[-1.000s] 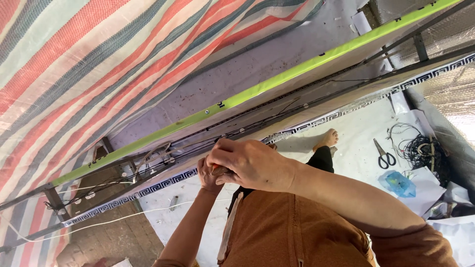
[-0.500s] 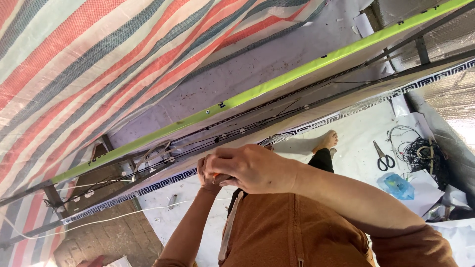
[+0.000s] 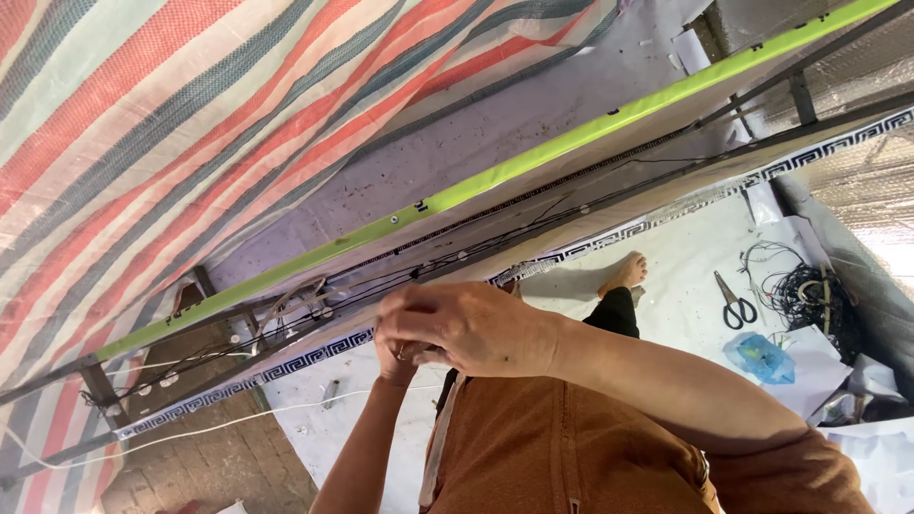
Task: Using a screwdriver to tuck the edges of a printed banner into a metal frame
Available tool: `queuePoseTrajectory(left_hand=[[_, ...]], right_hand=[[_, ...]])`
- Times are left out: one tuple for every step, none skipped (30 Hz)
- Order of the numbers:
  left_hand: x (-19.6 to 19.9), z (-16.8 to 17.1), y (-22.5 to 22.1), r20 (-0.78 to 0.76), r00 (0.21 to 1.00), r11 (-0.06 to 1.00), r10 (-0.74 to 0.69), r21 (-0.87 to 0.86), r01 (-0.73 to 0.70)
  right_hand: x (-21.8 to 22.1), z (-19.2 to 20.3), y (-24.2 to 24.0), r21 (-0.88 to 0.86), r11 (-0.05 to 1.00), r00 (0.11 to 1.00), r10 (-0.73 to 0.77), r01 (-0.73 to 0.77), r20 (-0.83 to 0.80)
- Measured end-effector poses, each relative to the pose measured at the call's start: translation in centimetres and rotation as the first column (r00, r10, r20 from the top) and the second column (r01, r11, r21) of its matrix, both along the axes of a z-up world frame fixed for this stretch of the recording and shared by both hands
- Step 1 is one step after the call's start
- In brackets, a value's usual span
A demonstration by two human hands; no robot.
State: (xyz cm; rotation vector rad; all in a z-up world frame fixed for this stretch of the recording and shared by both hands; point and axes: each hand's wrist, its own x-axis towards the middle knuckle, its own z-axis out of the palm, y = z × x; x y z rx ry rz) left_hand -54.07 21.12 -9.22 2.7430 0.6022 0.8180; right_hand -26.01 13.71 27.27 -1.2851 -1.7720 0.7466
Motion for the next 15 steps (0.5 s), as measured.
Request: queuePoseTrajectory(left_hand=[[-0.1, 0.1, 0.1, 0.001, 1.000, 1.000, 0.001, -0.001, -0.001], [-0.2, 0.1, 0.3, 0.005, 1.000, 1.000, -0.001, -0.005, 0.001], [-0.4, 0.2, 0.4, 0.009, 1.000, 1.000, 0.001, -0.007, -0.001], [-0.3, 0.3, 0.3, 0.010, 1.000, 1.000, 0.004, -0.005, -0.004], [-0.3, 0.3, 0.3, 0.013, 1.000, 1.000, 0.004, -0.006, -0.004], [-0.2, 0.4, 0.3, 0.017, 1.000, 1.000, 0.005, -0.007, -0.005], [-0.1, 0.5, 0.3, 0.017, 1.000, 1.000, 0.005, -0.007, -0.005], [0.0, 0.5, 0.2, 0.021, 1.000, 1.000, 0.003, -0.010, -0.003], [0.0, 0.5, 0.1, 0.024, 1.000, 1.000, 0.002, -0.014, -0.002], [0.0, 0.5, 0.0, 0.024, 1.000, 1.000, 0.003, -0.014, -0.003], [0.0, 0.6, 0.0, 0.028, 1.000, 1.000, 0.002, -0.017, -0.002], [0.0, 0.7, 0.0, 0.031, 1.000, 1.000, 0.001, -0.020, -0.001], [0.1, 0.7, 0.0, 0.032, 0.999, 1.000, 0.002, -0.018, -0.001], [0.3, 0.7, -0.1, 0.036, 0.999, 1.000, 0.001, -0.021, 0.000], [0.4, 0.8, -0.1, 0.039, 0.999, 1.000, -0.002, -0.023, 0.003]], right_hand=[[-0.3, -0.8, -0.2, -0.001, 1.000, 1.000, 0.001, -0.001, 0.001], [-0.7, -1.7, -0.5, -0.025, 1.000, 0.999, 0.002, -0.001, 0.041], [-1.0, -2.5, -0.7, -0.048, 0.999, 0.997, 0.007, -0.003, 0.081], [-1.1, -2.8, -0.8, -0.046, 0.999, 0.997, 0.010, -0.006, 0.082], [-1.2, -3.1, -0.8, -0.046, 0.999, 0.996, -0.013, 0.017, 0.084], [-1.3, -3.4, -0.8, -0.047, 0.998, 0.996, -0.036, 0.040, 0.086], [-0.9, -2.1, -0.6, -0.046, 0.998, 0.996, -0.036, 0.040, 0.087], [-0.5, -0.8, -0.4, -0.032, 0.999, 1.000, 0.000, 0.000, 0.027], [-0.1, 0.5, -0.2, -0.016, 0.999, 0.999, 0.039, -0.039, -0.032], [-0.5, -0.3, -0.4, -0.017, 0.999, 0.999, 0.040, -0.040, -0.032], [-0.8, -1.0, -0.6, -0.027, 0.999, 0.999, 0.035, -0.035, 0.003], [-1.1, -1.7, -0.8, -0.037, 0.999, 0.999, 0.031, -0.030, 0.039], [-1.1, -1.5, -0.8, -0.036, 0.999, 0.999, 0.031, -0.030, 0.040], [-1.1, -1.4, -0.8, -0.029, 1.000, 0.999, 0.008, -0.007, 0.045], [-1.0, -1.2, -0.8, -0.021, 1.000, 0.999, -0.017, 0.018, 0.048]])
